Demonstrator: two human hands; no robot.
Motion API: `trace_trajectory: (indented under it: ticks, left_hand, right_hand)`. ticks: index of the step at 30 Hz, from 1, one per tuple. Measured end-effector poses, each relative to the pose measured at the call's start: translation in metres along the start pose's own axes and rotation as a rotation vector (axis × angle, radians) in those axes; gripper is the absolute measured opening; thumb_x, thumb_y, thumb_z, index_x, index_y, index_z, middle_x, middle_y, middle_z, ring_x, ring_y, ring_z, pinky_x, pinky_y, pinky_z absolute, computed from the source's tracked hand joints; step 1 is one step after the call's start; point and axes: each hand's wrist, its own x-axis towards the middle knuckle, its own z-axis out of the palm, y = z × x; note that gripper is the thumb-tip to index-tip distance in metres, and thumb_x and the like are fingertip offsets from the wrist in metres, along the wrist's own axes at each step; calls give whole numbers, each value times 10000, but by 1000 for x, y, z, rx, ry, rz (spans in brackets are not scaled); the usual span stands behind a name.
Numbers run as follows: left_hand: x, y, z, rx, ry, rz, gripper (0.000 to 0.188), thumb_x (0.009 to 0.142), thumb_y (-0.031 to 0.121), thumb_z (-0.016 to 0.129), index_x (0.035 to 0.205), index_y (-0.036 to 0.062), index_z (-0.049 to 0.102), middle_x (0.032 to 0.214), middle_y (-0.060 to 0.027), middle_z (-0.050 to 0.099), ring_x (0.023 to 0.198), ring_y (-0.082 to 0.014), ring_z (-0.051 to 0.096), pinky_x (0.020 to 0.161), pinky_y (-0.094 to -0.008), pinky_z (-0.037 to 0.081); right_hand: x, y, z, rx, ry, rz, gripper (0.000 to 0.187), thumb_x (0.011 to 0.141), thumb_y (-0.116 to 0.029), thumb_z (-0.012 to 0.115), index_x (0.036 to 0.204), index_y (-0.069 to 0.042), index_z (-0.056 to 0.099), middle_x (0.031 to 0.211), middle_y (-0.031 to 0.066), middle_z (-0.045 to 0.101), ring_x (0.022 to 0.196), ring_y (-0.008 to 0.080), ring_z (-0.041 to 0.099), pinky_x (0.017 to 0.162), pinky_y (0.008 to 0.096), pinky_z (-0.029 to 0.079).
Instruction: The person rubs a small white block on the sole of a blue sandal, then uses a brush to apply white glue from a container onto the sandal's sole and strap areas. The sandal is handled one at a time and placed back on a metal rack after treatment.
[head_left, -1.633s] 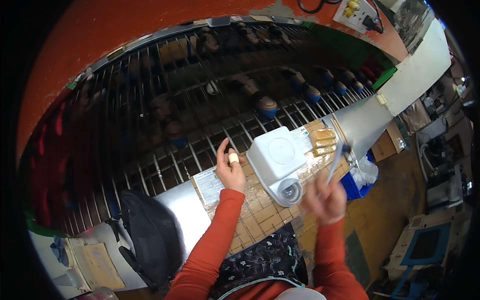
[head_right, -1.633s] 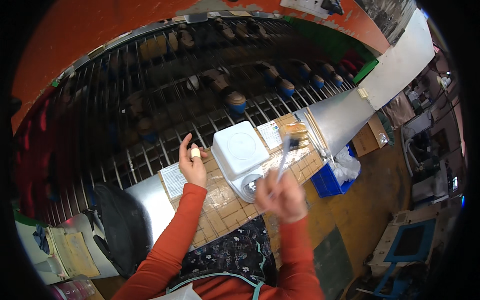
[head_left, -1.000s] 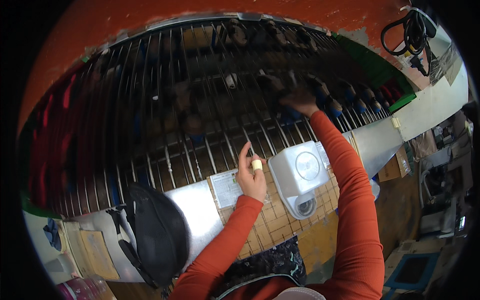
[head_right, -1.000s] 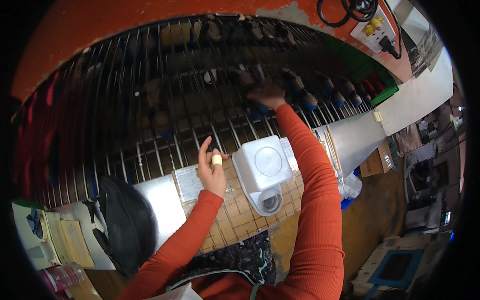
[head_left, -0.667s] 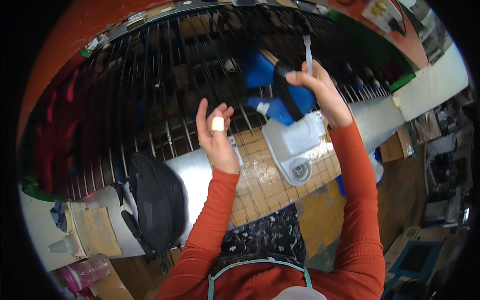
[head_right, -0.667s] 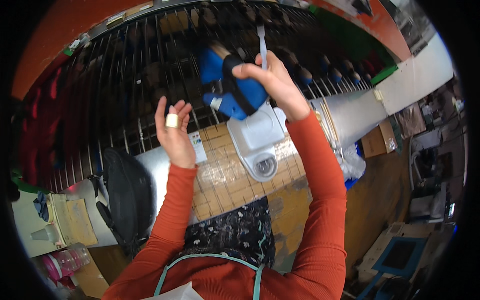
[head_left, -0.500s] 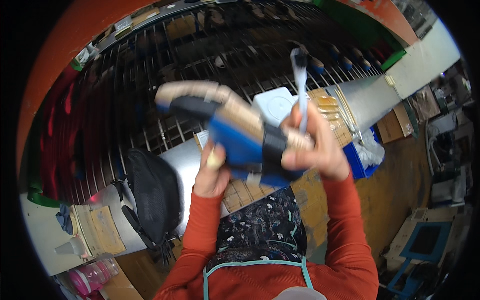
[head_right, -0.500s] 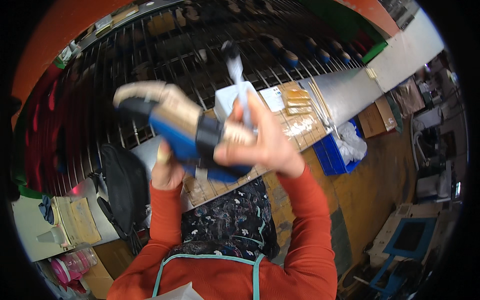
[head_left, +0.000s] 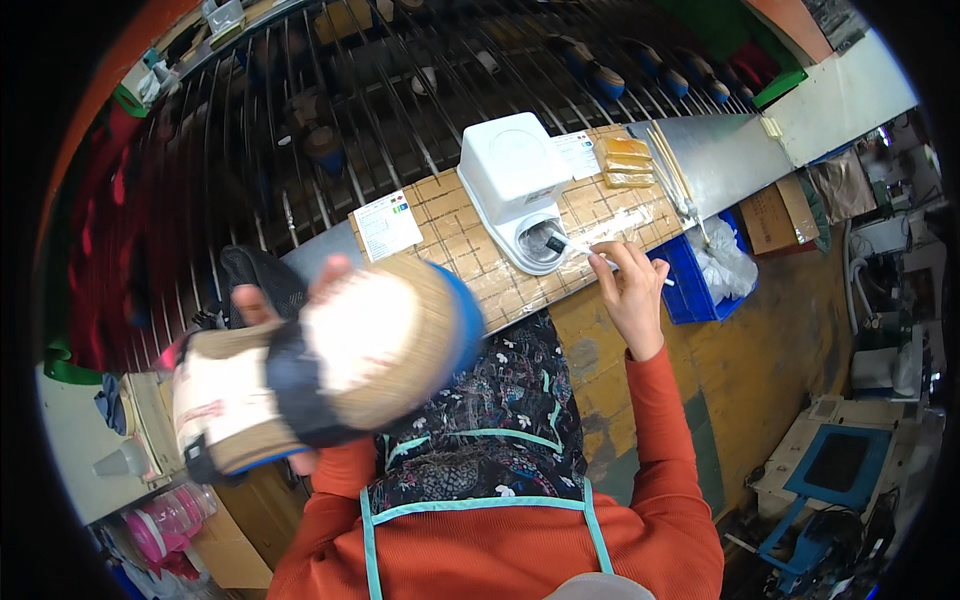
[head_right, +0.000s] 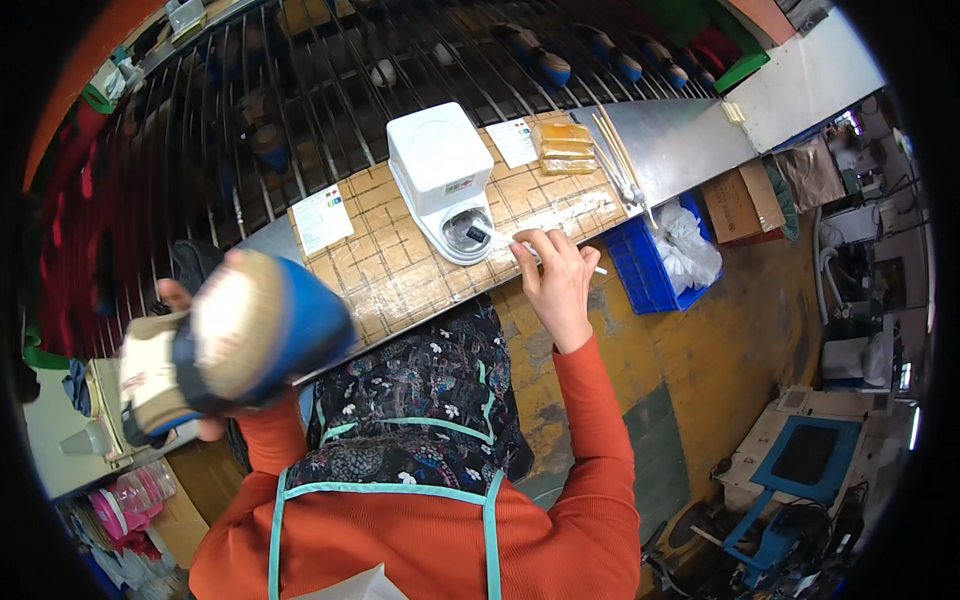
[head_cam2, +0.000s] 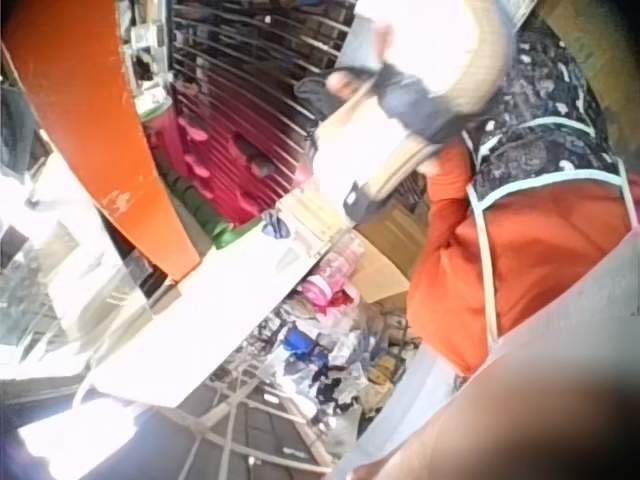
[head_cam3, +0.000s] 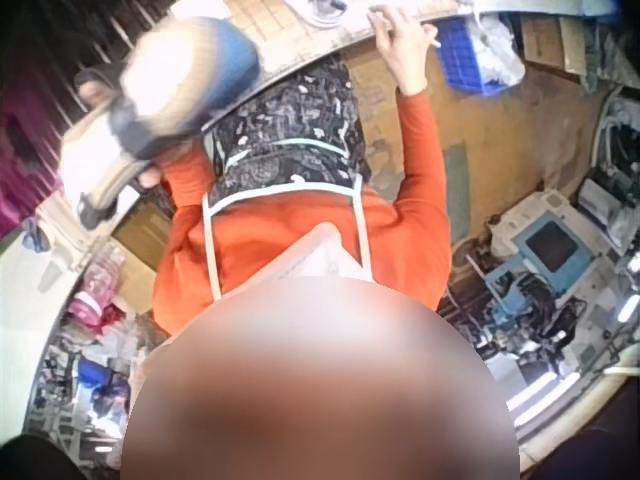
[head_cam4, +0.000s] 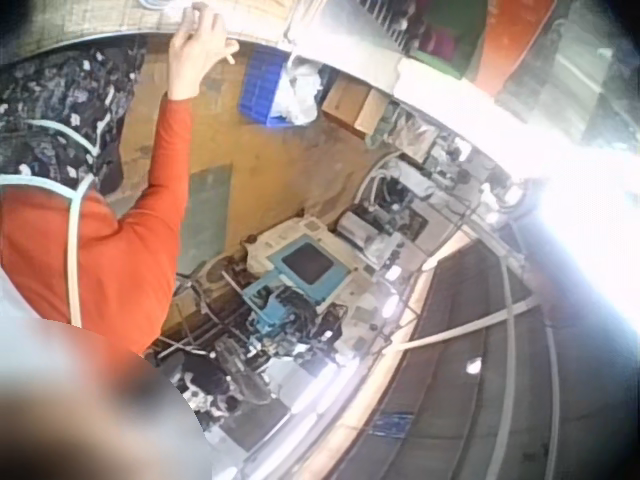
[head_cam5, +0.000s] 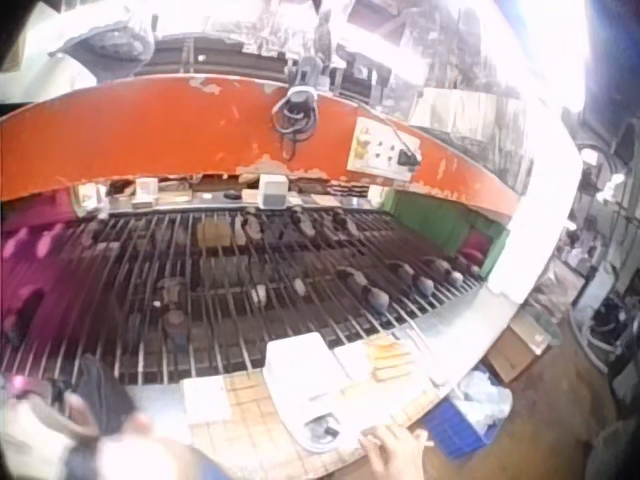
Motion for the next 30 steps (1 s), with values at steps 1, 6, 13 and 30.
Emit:
trace_trajectory:
  ticks: [1, 6, 13, 30]
  left_hand:
    - [6, 9, -1, -13, -37, 67, 1245, 540, 346, 911, 1489, 126, 135, 1505, -203, 210, 1370, -419, 233, 1092, -625, 230]
    - [15, 23, 3, 377, 445, 173, 1233, 500, 380, 926, 1456, 135, 187, 1473, -169, 287, 1347, -377, 311, 1089, -566, 302]
    - [23, 16, -3, 427, 497, 188, 1098, 552, 399, 893, 1434, 105, 308, 1456, -142, 359, 1361, -331, 316, 1112, -550, 266]
    - [37, 24, -43, 547, 224, -84, 761, 766, 308, 743, 1386, 67, 373, 1405, -223, 397, 1291, -337, 418, 1043, -463, 378]
  right_hand:
    - [4, 1, 4, -20, 23, -16, 54, 834, -197, 665, 867, -154, 669, 749, 6, 563, 684, 188, 514, 740, 368, 289]
    - [19, 3, 25, -149, 102, -161, 60, 773, -210, 713, 817, -181, 684, 753, -23, 570, 729, 178, 514, 743, 378, 301]
    - [24, 3, 20, -195, 40, -204, 62, 754, -206, 729, 800, -188, 690, 748, -20, 574, 726, 180, 525, 757, 386, 307]
    - [24, 17, 15, 422, -259, 285, 138, 852, -188, 663, 820, -56, 689, 653, 75, 604, 541, 122, 536, 632, 299, 421]
